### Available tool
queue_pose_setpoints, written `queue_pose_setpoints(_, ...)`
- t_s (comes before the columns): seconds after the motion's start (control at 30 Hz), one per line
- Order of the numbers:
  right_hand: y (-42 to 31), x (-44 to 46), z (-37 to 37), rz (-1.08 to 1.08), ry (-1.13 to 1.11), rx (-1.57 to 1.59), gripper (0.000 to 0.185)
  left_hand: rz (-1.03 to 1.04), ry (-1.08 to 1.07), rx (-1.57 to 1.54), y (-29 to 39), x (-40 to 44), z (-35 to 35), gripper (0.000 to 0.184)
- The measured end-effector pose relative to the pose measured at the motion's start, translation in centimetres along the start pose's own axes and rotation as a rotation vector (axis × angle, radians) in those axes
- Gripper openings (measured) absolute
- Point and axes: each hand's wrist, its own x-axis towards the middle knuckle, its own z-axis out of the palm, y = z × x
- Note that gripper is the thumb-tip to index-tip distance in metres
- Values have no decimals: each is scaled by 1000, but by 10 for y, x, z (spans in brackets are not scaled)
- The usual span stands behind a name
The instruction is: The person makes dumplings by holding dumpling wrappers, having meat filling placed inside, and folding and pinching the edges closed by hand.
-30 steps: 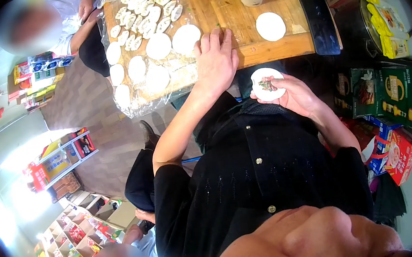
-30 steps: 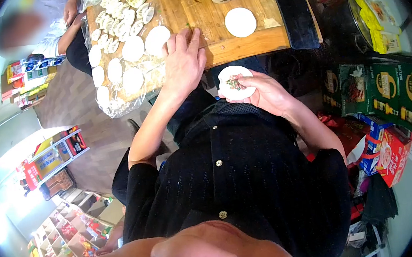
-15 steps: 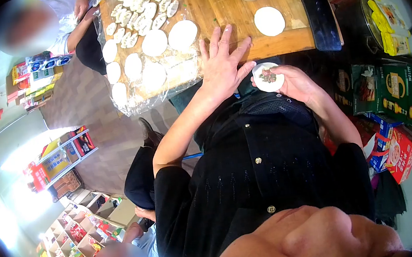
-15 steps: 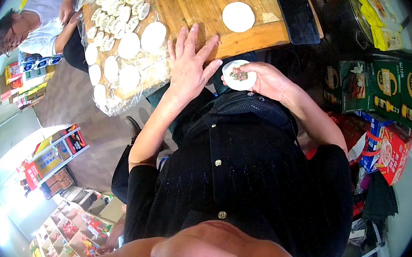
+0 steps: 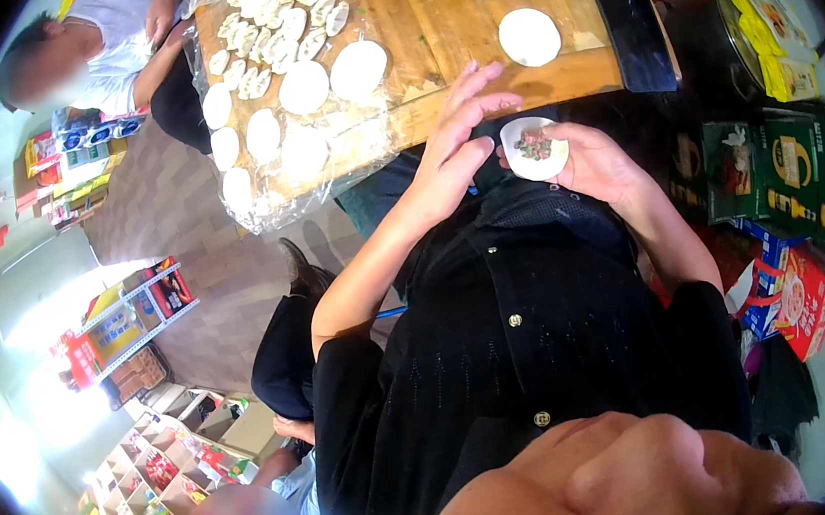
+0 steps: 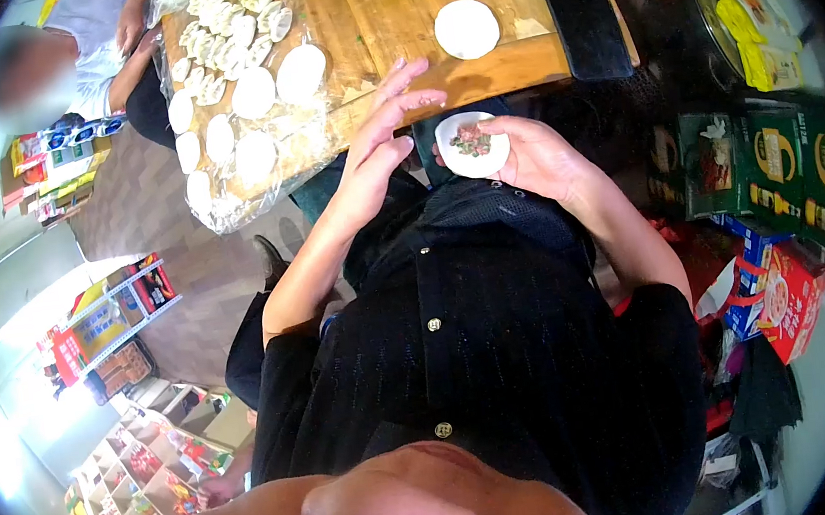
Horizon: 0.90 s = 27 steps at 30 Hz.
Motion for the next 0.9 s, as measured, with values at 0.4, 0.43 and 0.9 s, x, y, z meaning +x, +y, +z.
queue_pose_setpoints(0.4, -11, -29, 31, -26, -86, 52, 43, 156, -110, 448, 35, -26, 15, 62)
queue_pose_setpoints(0.43, -11, -30, 33, -30, -93, 75, 43, 171, -86, 494, 39, -27, 16, 65)
queue_pose_setpoints(0.9, -17, -31, 45, -109, -115, -30, 42, 366, -73, 1378, 78, -31, 13, 49)
